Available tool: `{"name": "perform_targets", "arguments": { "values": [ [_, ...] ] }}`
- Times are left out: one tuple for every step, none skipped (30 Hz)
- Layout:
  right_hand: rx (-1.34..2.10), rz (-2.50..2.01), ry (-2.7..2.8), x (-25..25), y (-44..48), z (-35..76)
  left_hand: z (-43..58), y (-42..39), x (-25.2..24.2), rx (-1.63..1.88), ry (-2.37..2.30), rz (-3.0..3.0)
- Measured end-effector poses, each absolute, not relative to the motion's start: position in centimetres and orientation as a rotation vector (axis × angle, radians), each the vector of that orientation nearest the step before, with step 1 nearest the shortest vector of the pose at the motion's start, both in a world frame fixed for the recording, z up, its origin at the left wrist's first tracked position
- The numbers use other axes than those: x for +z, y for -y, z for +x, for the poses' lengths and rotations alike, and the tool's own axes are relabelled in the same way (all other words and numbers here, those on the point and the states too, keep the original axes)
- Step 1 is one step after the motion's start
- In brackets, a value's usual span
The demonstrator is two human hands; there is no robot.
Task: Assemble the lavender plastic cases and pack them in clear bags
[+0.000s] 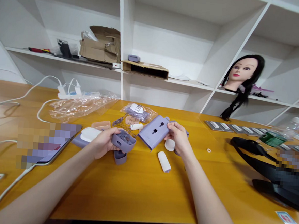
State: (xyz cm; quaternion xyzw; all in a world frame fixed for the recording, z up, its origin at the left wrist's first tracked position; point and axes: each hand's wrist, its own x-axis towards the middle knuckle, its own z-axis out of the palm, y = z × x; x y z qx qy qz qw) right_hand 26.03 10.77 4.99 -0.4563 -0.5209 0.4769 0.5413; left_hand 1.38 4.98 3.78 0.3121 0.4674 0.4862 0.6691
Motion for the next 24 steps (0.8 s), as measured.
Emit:
{"name": "perform_targets", "arguments": {
  "values": [
    [1.117, -1.075, 1.237, 5.0, -10.8, 26.1, 1.5, -5.0, 3.8, 1.088, -1.067, 0.708],
    [1.099, -1.066, 1.240, 5.0, -10.8, 26.1, 1.5, -4.9, 3.8, 1.079, -1.076, 0.713],
    [1.079, -1.055, 1.246, 5.0, -10.8, 26.1, 1.6, -4.9, 3.7, 1.072, -1.080, 0.717],
    [1.059, -1.046, 1.258, 4.9, -10.8, 26.1, 1.6, -4.9, 3.7, 1.067, -1.081, 0.720],
    [1.041, -1.036, 1.275, 4.9, -10.8, 26.1, 1.6, -4.9, 3.7, 1.070, -1.081, 0.721],
    [1.027, -1.027, 1.297, 4.8, -10.8, 26.0, 1.5, -4.8, 3.7, 1.076, -1.079, 0.720],
    [1.015, -1.018, 1.322, 4.6, -10.7, 25.9, 1.5, -4.8, 3.7, 1.084, -1.077, 0.719],
    [1.007, -1.008, 1.351, 4.5, -10.7, 25.8, 1.4, -4.8, 3.7, 1.091, -1.076, 0.717],
    [1.001, -0.995, 1.382, 4.3, -10.7, 25.7, 1.4, -4.8, 3.8, 1.099, -1.077, 0.715],
    [0.998, -0.980, 1.415, 4.2, -10.7, 25.6, 1.3, -4.9, 3.8, 1.104, -1.079, 0.712],
    [0.996, -0.963, 1.449, 4.0, -10.7, 25.5, 1.3, -4.9, 3.9, 1.110, -1.081, 0.710],
    [0.993, -0.945, 1.483, 3.9, -10.6, 25.3, 1.3, -4.9, 3.9, 1.115, -1.085, 0.707],
    [0.989, -0.928, 1.517, 3.7, -10.6, 25.2, 1.3, -5.0, 3.9, 1.123, -1.088, 0.705],
    [0.983, -0.913, 1.551, 3.6, -10.6, 25.1, 1.3, -5.0, 4.0, 1.133, -1.091, 0.704],
    [0.977, -0.900, 1.585, 3.5, -10.5, 25.0, 1.3, -5.0, 3.9, 1.143, -1.093, 0.706],
    [0.970, -0.888, 1.617, 3.5, -10.4, 25.0, 1.3, -5.0, 3.9, 1.153, -1.094, 0.709],
    [0.964, -0.878, 1.647, 3.4, -10.4, 24.9, 1.3, -5.0, 3.9, 1.161, -1.096, 0.714],
    [0.959, -0.869, 1.674, 3.4, -10.3, 24.8, 1.3, -5.0, 3.8, 1.167, -1.098, 0.721],
    [0.953, -0.862, 1.695, 3.4, -10.2, 24.7, 1.3, -5.0, 3.8, 1.172, -1.100, 0.727],
    [0.948, -0.855, 1.712, 3.4, -10.1, 24.7, 1.3, -5.0, 3.7, 1.176, -1.103, 0.733],
    [0.943, -0.850, 1.724, 3.4, -10.0, 24.6, 1.3, -5.0, 3.6, 1.179, -1.105, 0.740],
    [0.939, -0.846, 1.732, 3.3, -9.9, 24.5, 1.3, -5.1, 3.6, 1.181, -1.107, 0.745],
    [0.937, -0.842, 1.737, 3.3, -9.8, 24.4, 1.3, -5.1, 3.5, 1.184, -1.106, 0.751],
    [0.937, -0.836, 1.738, 3.2, -9.8, 24.3, 1.3, -5.2, 3.4, 1.185, -1.104, 0.757]
  ]
}}
